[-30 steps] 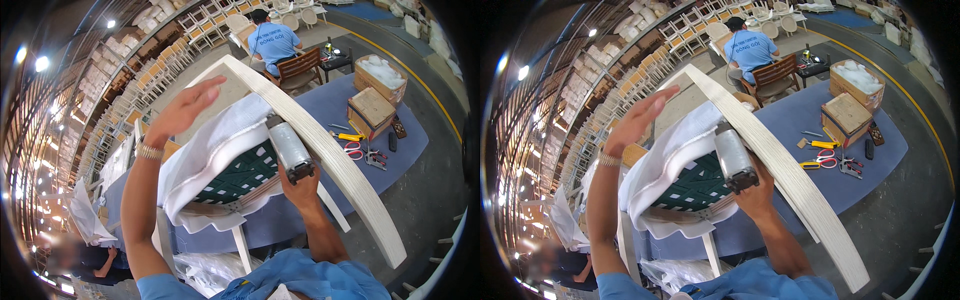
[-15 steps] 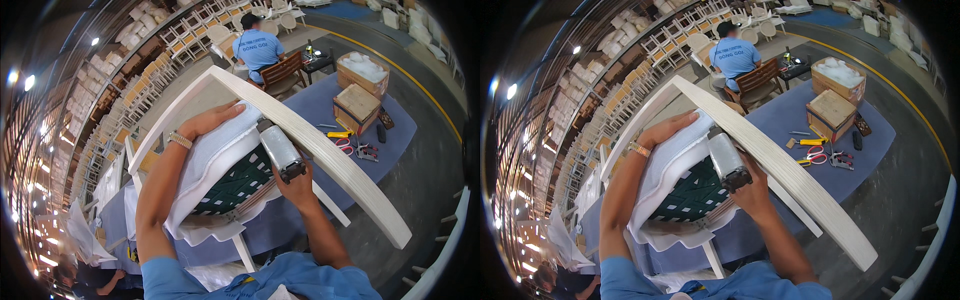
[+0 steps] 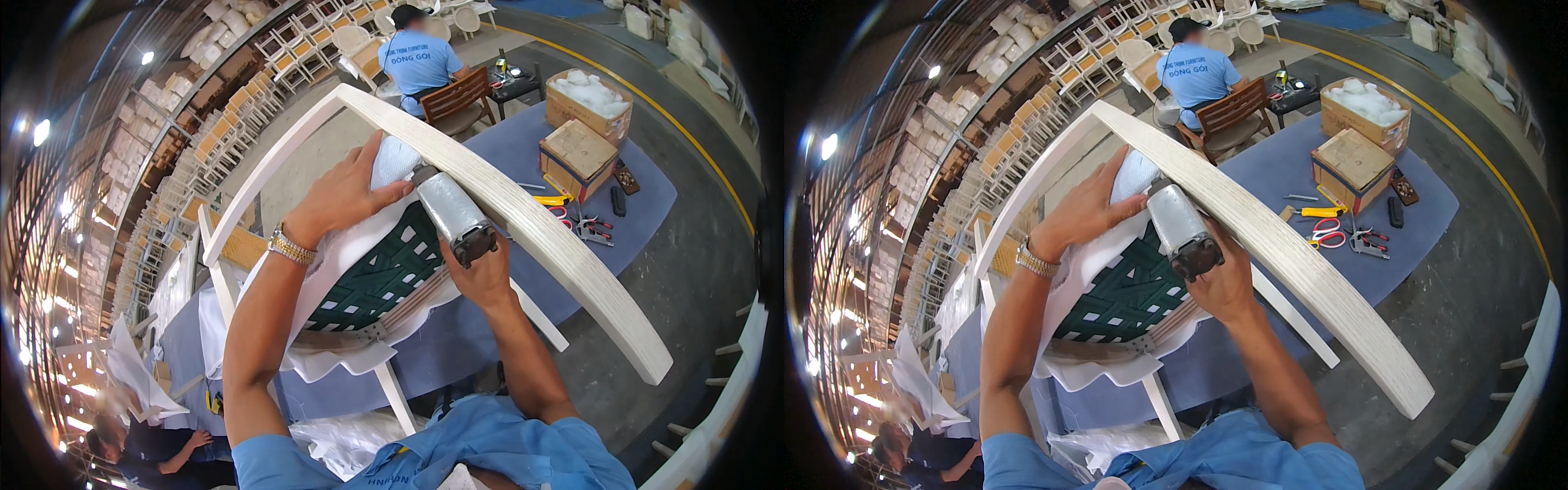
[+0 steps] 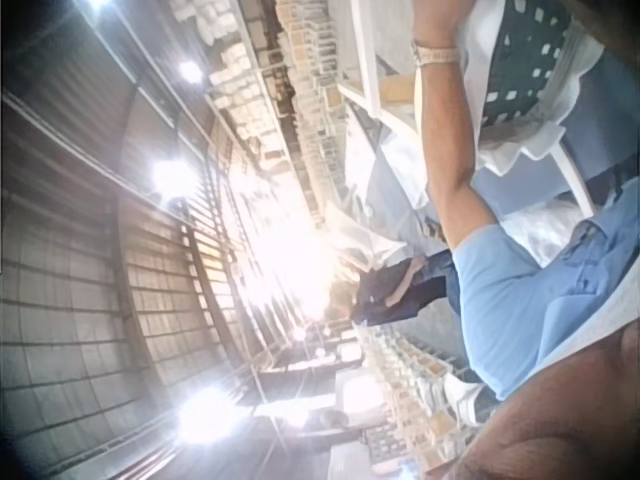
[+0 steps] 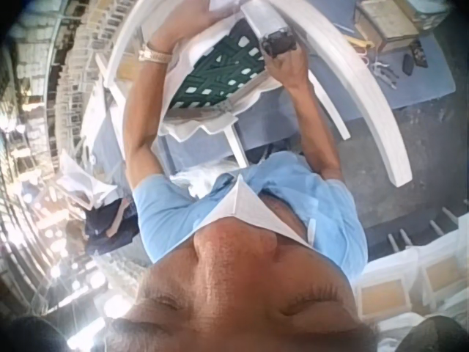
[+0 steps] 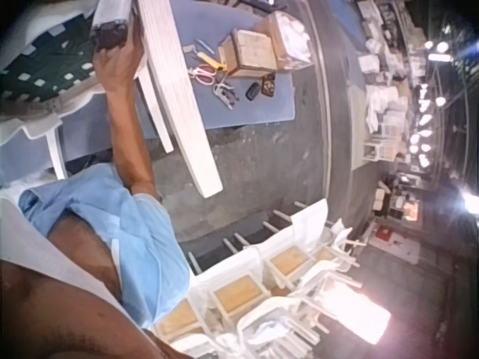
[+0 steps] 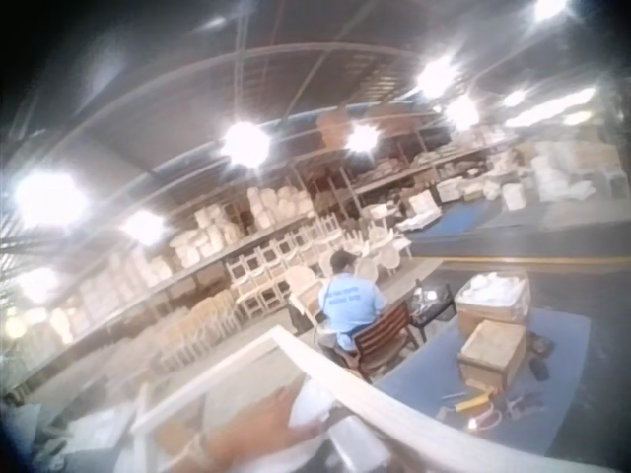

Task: The person staples white fabric onto the underside of a white wooden chair seat using a handheld staple gun. They repeatedly pull and smooth the fabric, then drive staples along the edges to secure it. The person also uses a yellow utility knife to trim excess fabric and adjusts the fabric position by hand.

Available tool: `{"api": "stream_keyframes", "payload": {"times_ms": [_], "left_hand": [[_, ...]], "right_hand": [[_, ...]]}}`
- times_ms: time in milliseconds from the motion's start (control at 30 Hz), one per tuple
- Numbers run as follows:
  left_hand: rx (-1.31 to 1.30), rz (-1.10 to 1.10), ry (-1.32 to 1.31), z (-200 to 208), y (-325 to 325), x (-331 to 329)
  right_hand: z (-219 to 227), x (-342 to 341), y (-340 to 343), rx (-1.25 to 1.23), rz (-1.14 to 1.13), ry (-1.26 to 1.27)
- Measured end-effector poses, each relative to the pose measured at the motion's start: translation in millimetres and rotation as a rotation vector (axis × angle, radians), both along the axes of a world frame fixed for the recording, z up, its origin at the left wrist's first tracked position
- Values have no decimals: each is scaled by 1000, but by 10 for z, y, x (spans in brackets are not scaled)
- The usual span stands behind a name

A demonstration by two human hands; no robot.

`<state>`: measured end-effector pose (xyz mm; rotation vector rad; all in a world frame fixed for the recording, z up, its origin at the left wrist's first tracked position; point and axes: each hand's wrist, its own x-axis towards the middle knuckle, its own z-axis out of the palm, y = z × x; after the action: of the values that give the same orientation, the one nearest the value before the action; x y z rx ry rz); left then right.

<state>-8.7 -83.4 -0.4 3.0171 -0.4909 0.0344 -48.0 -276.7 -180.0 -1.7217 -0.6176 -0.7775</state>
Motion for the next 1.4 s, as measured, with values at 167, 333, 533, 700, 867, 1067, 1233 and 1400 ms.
{"api": "stream_keyframes", "payload": {"times_ms": [167, 333, 533, 700, 867, 1067, 1233, 1400], "left_hand": [[-25, -53, -62, -54, 61, 18], [-19, -30, -42, -35, 27, 17], [-19, -19, -33, -53, 5, 20], [-25, 4, 3, -24, -31, 6], [-2, -14, -67, -79, 3, 9], [46, 0, -94, -110, -46, 14], [118, 49, -57, -33, -109, -31], [104, 56, -45, -35, -121, -30]], "right_hand": [[201, -187, -13, 132, 145, 144], [256, -218, 7, 135, 166, 165], [253, -198, -6, 94, 164, 85], [303, -252, -23, 76, 171, 173], [345, -256, -46, 50, 160, 160], [329, -248, -39, 91, 205, 190], [306, -233, -20, 58, 244, 89], [307, -230, -32, 79, 292, 141]]}}
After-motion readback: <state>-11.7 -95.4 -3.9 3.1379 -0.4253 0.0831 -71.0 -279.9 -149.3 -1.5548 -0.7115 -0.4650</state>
